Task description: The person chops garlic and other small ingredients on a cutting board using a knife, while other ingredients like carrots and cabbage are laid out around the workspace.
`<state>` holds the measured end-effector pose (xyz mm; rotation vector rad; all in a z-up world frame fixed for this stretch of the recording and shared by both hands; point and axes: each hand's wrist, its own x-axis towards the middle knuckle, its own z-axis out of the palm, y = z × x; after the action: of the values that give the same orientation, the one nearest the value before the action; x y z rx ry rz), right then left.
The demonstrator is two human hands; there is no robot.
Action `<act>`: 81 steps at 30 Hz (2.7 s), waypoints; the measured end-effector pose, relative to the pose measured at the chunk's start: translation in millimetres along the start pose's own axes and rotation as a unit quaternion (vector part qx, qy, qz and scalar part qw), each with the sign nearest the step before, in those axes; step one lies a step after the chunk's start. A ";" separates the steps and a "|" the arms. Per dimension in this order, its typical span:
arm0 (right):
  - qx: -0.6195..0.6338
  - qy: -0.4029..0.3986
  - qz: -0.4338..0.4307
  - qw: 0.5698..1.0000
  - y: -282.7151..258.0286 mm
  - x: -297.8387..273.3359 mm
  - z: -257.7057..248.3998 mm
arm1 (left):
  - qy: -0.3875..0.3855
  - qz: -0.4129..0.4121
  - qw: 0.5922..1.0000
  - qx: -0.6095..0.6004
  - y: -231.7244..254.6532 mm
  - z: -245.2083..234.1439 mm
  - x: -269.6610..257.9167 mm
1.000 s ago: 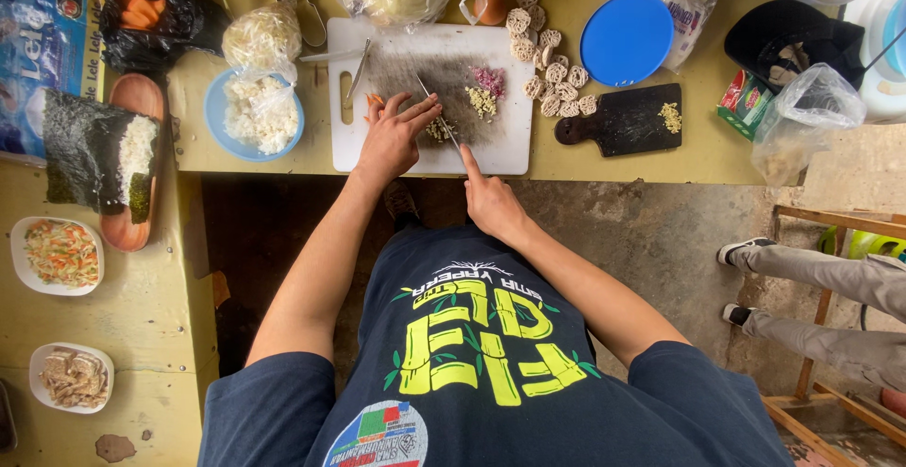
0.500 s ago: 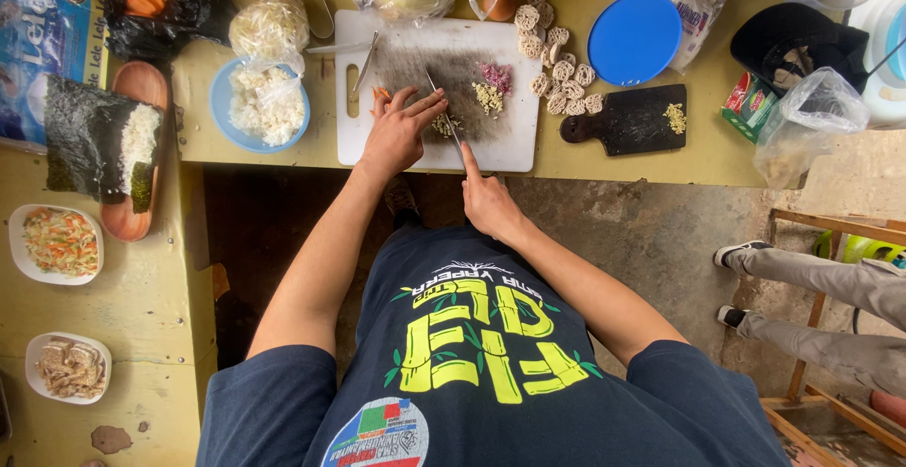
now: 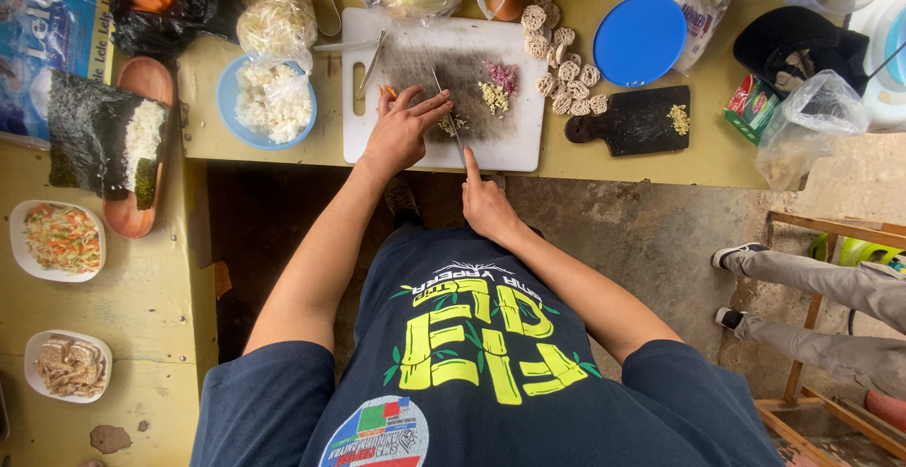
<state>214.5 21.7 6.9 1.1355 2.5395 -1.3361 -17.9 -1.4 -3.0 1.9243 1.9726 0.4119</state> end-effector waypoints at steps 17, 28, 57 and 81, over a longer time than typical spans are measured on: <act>-0.012 0.008 0.010 1.000 -3.1 -0.3 3.5 | -0.006 0.011 1.000 0.017 -6.7 0.0 -0.1; -0.018 0.026 0.011 0.999 -15.5 1.3 11.6 | -0.007 0.014 1.000 0.003 -10.0 -2.0 -4.7; 0.023 0.030 -0.004 0.999 -20.3 6.7 27.3 | -0.017 0.039 0.999 0.014 -25.1 -9.2 -0.9; 0.025 0.018 0.014 0.999 -38.3 6.2 37.3 | -0.049 0.047 0.997 0.021 -34.0 -13.5 -0.9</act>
<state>175.8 -15.6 7.9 1.2086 2.5192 -1.3922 -54.4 -3.0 -5.9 2.0292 1.8480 0.2969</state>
